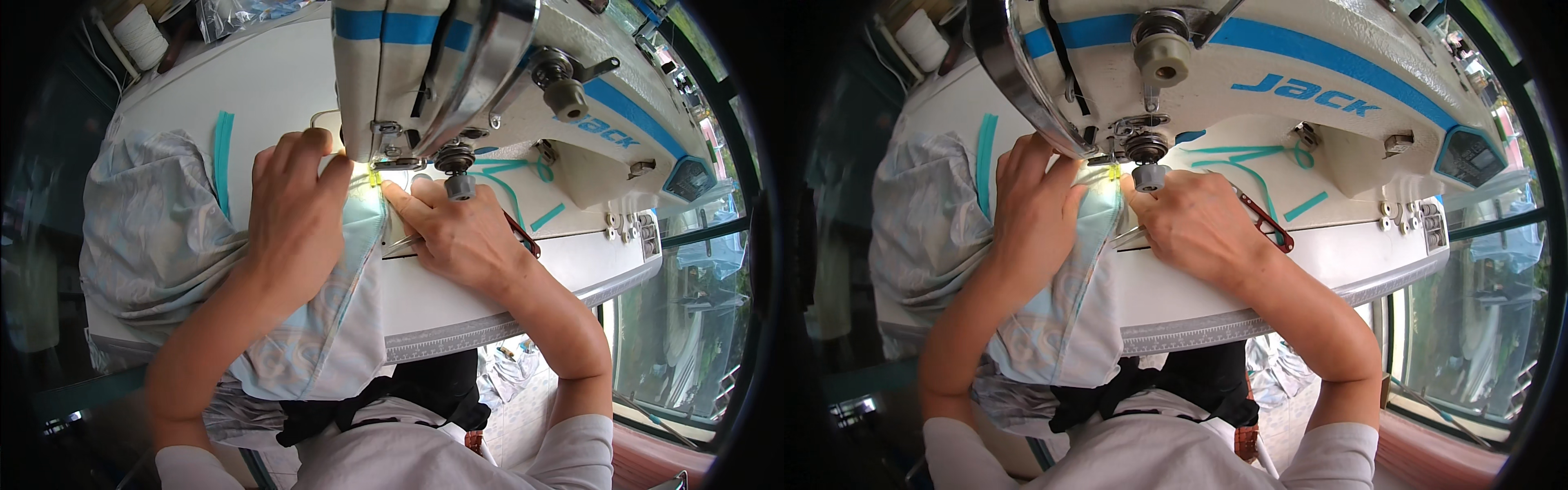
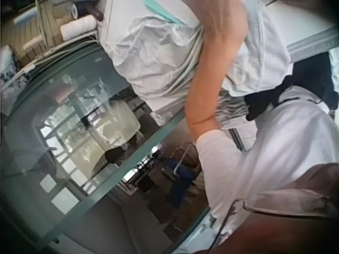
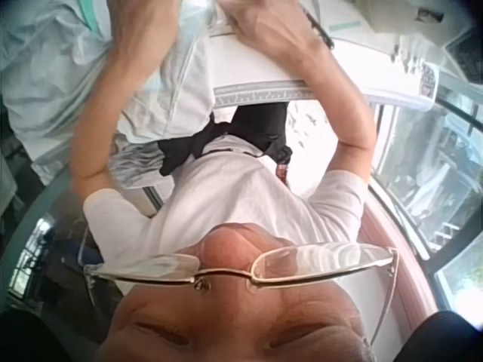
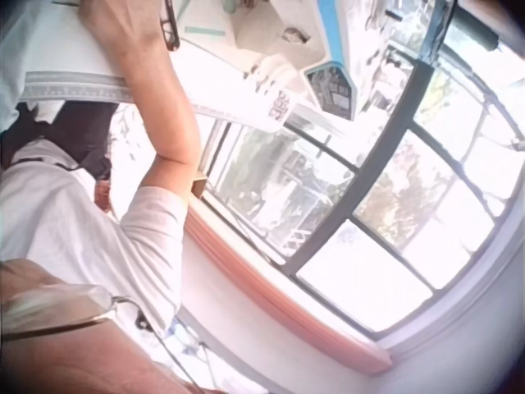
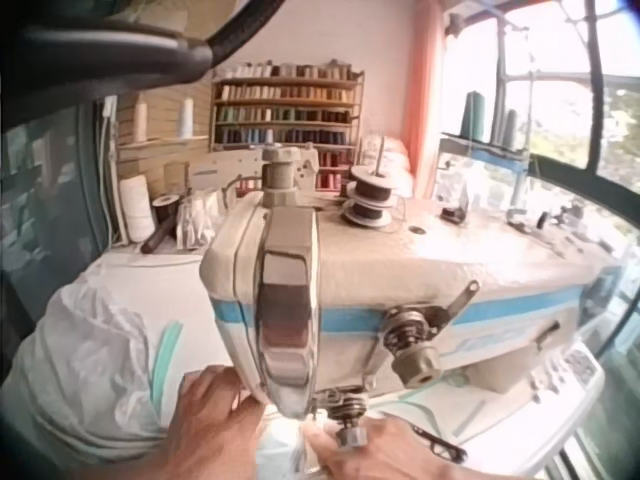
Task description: The person aligns a teal zipper with a light-colored patterned fabric, trims excess threads with a utility knife, and sews the zipper onto the fabric using a sewing machine. They then cut the excess zipper tape and thread with scissors.
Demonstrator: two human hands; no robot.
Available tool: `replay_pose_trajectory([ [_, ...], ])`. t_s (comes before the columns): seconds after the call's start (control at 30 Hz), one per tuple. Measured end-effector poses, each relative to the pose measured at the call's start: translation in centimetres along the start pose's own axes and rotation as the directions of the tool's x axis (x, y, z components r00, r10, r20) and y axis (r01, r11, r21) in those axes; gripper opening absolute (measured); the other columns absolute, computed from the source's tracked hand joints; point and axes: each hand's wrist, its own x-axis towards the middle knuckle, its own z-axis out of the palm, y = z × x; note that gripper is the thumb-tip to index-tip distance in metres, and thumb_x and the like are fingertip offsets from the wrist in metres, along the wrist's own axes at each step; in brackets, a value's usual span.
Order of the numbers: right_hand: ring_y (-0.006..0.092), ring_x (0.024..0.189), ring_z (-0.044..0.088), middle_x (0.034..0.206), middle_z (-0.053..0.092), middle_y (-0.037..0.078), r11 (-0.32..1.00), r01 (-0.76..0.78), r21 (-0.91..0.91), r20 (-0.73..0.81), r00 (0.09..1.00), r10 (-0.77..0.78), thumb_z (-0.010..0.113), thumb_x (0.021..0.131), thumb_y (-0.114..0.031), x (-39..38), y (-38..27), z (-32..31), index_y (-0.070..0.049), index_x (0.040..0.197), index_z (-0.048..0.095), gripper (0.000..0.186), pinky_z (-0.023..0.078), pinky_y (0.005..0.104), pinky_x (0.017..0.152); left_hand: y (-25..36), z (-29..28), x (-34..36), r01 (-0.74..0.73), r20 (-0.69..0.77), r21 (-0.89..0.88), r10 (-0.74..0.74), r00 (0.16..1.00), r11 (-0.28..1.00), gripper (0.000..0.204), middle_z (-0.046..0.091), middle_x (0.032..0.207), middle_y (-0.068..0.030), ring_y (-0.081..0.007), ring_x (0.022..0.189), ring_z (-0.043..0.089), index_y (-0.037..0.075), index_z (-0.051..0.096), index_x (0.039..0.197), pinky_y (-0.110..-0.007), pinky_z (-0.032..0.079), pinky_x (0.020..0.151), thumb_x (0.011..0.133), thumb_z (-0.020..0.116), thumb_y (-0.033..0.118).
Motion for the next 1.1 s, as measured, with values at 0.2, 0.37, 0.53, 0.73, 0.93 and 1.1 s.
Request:
replay_pose_trajectory([
  [0.2,0.0252,0.071,0.065,0.072,0.062,0.008,1.000,0.021,0.004,-0.021,1.000,-0.021,0.066,0.083,-0.017,0.0,-0.1,-0.5,-0.008,0.124,0.069,0.042,0.051,0.0415,0.058,0.7,-0.7,-2.2,-0.036,0.216,-0.289,0.102,0.971,0.957,0.048,0.055,0.138,-0.0199,-0.0391,0.128,0.055,-0.004,0.060,0.132,-0.045,0.044,0.110,0.086,0.072,0.001],
  [0.37,0.0250,0.076,0.067,0.079,0.062,0.006,0.993,0.044,0.114,-0.121,0.992,-0.031,0.066,0.081,-0.014,-0.2,0.2,-0.1,-0.009,0.103,0.071,0.022,0.052,0.0413,0.061,-0.4,-0.8,-2.3,-0.056,0.277,-0.278,0.136,0.951,0.959,0.050,0.054,0.137,-0.0202,-0.0395,0.133,0.050,0.000,0.059,0.135,-0.046,0.042,0.112,0.089,0.072,0.012],
  [0.53,0.0237,0.071,0.065,0.077,0.060,0.003,0.986,0.030,0.167,-0.157,0.988,-0.003,0.068,0.074,-0.011,-0.6,0.4,-0.5,-0.009,0.079,0.063,0.008,0.051,0.0402,0.057,-0.5,-0.9,-2.0,-0.090,0.274,-0.255,0.161,0.948,0.963,0.045,0.054,0.138,-0.0207,-0.0393,0.133,0.050,0.001,0.062,0.133,-0.046,0.042,0.113,0.090,0.069,0.011],
  [0.73,0.0326,0.062,0.062,0.071,0.059,0.009,0.957,-0.116,0.267,-0.342,0.917,0.206,0.070,0.070,0.002,0.1,1.4,-0.6,-0.005,0.080,0.061,0.015,0.047,0.0427,0.053,-0.7,-0.9,-1.9,-0.072,0.255,-0.313,0.156,0.954,0.947,0.044,0.055,0.138,-0.0219,-0.0424,0.131,0.053,0.000,0.065,0.130,-0.048,0.042,0.112,0.086,0.068,0.003],
  [0.93,0.0340,0.063,0.064,0.071,0.063,0.012,0.925,-0.141,0.354,-0.394,0.874,0.284,0.066,0.069,0.009,0.6,1.4,-0.7,-0.003,0.076,0.065,0.013,0.049,0.0415,0.056,-0.7,-0.8,-2.0,-0.062,0.247,-0.312,0.144,0.958,0.948,0.043,0.055,0.139,-0.0221,-0.0422,0.132,0.053,0.000,0.066,0.129,-0.047,0.043,0.112,0.086,0.068,0.003],
  [1.1,0.0350,0.063,0.064,0.071,0.064,0.014,0.923,-0.138,0.359,-0.413,0.863,0.290,0.065,0.070,0.009,0.8,1.4,-0.7,-0.002,0.077,0.067,0.013,0.050,0.0418,0.056,-0.7,-0.9,-1.8,-0.072,0.241,-0.314,0.153,0.958,0.947,0.043,0.055,0.139,-0.0221,-0.0419,0.132,0.053,0.000,0.066,0.129,-0.047,0.043,0.111,0.086,0.068,0.003],
])
